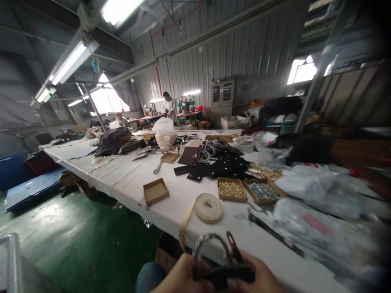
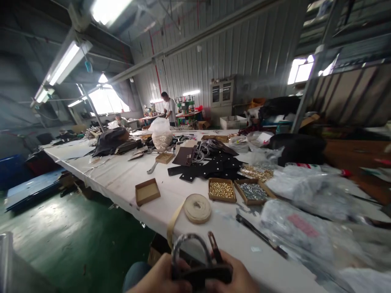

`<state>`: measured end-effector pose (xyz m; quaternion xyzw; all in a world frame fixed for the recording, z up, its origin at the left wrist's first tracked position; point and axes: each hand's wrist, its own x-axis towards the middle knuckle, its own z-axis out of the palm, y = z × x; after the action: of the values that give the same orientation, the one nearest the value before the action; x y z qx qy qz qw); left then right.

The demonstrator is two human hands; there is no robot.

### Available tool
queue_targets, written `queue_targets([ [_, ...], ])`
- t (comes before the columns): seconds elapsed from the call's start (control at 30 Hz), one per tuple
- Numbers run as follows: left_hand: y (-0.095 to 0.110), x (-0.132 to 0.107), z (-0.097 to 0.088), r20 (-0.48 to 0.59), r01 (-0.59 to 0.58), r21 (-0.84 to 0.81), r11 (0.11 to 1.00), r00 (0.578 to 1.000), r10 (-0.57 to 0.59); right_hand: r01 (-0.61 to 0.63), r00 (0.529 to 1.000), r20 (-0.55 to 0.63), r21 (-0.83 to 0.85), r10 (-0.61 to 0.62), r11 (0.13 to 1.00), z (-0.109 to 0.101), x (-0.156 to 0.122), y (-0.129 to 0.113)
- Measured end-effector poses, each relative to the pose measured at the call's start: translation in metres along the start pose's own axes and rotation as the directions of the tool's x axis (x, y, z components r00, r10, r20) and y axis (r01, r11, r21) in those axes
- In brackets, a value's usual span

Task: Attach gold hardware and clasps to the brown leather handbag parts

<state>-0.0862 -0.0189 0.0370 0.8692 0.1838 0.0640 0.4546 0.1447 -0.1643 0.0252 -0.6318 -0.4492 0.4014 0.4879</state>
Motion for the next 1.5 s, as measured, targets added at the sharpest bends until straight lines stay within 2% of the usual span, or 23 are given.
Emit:
queue_targets([
  [0.07,-0.006,0.007,-0.007,-0.003,0.191,-0.222,0.956,0.98,-0.197,-0.029,0.998,-0.064,-0.014,0.028,0.999,-0.002,0.007,0.002],
  [0.1,-0.008,0.011,-0.014,0.021,0.227,-0.27,0.936,0.973,-0.23,-0.049,0.995,-0.082,-0.01,0.048,0.999,-0.005,0.012,0.002],
  [0.27,-0.007,0.033,-0.059,0.078,0.243,-0.3,0.922,0.97,-0.23,-0.096,0.991,-0.08,0.146,0.108,0.985,-0.025,0.045,-0.003],
  [0.37,-0.005,0.054,-0.079,0.06,0.299,-0.288,0.91,0.954,-0.295,-0.089,0.986,-0.122,0.188,0.113,0.978,-0.039,0.076,-0.009],
  [0.43,-0.008,0.077,-0.091,0.007,0.322,-0.232,0.918,0.944,-0.33,-0.063,0.972,-0.22,0.096,0.083,0.993,-0.048,0.104,-0.013],
  [0.5,-0.012,0.105,-0.104,-0.094,0.317,-0.155,0.936,0.938,-0.333,-0.047,0.945,-0.325,-0.049,0.028,0.998,-0.057,0.136,-0.017],
  [0.6,-0.022,0.147,-0.118,-0.237,0.386,-0.09,0.918,0.887,-0.396,-0.082,0.908,-0.417,-0.256,-0.033,0.963,-0.067,0.179,-0.019],
  [0.7,-0.032,0.172,-0.119,-0.265,0.477,-0.076,0.876,0.837,-0.479,-0.147,0.9,-0.434,-0.402,-0.046,0.904,-0.072,0.207,-0.013],
  [0.83,-0.047,0.178,-0.107,-0.241,0.565,-0.057,0.823,0.793,-0.56,-0.189,0.91,-0.413,-0.502,-0.041,0.844,-0.07,0.221,0.003],
  [0.97,-0.065,0.174,-0.099,-0.216,0.591,-0.077,0.803,0.776,-0.592,-0.182,0.921,-0.386,-0.535,-0.048,0.825,-0.066,0.224,0.015],
  [1.1,-0.08,0.181,-0.103,-0.239,0.583,-0.072,0.809,0.777,-0.582,-0.203,0.924,-0.383,-0.491,-0.001,0.848,-0.064,0.223,0.025],
  [1.23,-0.082,0.188,-0.108,-0.244,0.61,-0.003,0.792,0.768,-0.592,-0.22,0.929,-0.367,-0.444,0.047,0.868,-0.061,0.222,0.032],
  [1.33,-0.078,0.185,-0.107,-0.269,0.608,-0.013,0.794,0.763,-0.588,-0.232,0.928,-0.369,-0.486,0.043,0.842,-0.061,0.219,0.029],
  [1.43,-0.073,0.18,-0.102,-0.295,0.595,-0.032,0.803,0.762,-0.577,-0.262,0.912,-0.409,-0.59,-0.003,0.764,-0.058,0.207,0.019],
  [1.5,-0.071,0.178,-0.099,-0.311,0.604,-0.022,0.796,0.753,-0.58,-0.256,0.879,-0.459,-0.682,-0.129,0.685,-0.051,0.196,0.009],
])
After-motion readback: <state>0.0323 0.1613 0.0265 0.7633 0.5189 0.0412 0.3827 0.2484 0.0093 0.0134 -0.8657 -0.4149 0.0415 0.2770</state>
